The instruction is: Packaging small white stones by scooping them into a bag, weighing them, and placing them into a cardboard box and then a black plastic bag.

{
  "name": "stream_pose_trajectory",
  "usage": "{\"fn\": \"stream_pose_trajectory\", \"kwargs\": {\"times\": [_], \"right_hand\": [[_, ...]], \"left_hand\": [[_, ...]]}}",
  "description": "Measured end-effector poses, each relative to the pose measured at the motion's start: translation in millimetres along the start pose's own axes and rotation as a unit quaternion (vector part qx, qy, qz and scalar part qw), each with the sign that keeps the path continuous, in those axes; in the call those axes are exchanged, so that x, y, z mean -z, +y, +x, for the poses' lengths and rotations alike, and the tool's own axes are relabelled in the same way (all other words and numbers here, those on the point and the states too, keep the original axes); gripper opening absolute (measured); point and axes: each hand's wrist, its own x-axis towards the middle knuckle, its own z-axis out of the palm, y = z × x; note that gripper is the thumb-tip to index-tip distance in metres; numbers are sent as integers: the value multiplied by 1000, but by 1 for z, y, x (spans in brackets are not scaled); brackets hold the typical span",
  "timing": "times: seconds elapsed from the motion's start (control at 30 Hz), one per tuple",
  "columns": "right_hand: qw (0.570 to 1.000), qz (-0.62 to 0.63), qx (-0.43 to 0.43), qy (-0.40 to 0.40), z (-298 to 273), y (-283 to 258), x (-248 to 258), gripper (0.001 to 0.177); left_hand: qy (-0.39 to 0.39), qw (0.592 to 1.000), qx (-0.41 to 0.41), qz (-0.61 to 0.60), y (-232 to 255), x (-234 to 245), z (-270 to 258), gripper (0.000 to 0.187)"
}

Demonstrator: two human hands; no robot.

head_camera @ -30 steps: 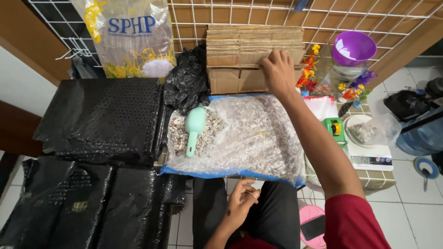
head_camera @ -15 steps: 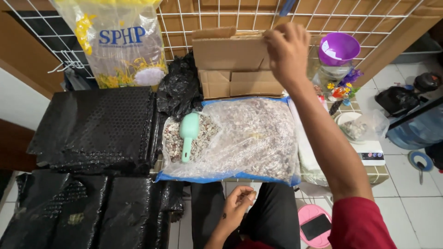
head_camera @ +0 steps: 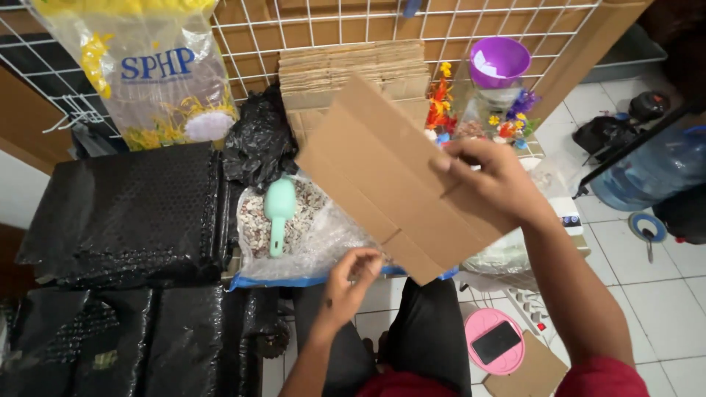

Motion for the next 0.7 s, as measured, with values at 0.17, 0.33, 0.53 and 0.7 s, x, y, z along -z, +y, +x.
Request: {"fn": "stream_pose_trajectory", "kwargs": {"times": [0.17, 0.33, 0.53, 0.7], "right_hand": [[989, 57, -120, 62, -36, 14, -1, 14], [985, 77, -129, 86, -45, 22, -24, 20], [982, 131, -130, 37, -40, 3, -43, 25], [976, 165, -142, 20, -41, -11, -46, 32]], "left_hand": [[21, 999, 9, 35, 30, -6, 17, 38], [25, 997, -29, 67, 75, -19, 45, 57], [52, 994, -12, 97, 106, -29, 98, 78], [82, 985, 13, 154, 108, -28, 107, 66]]}}
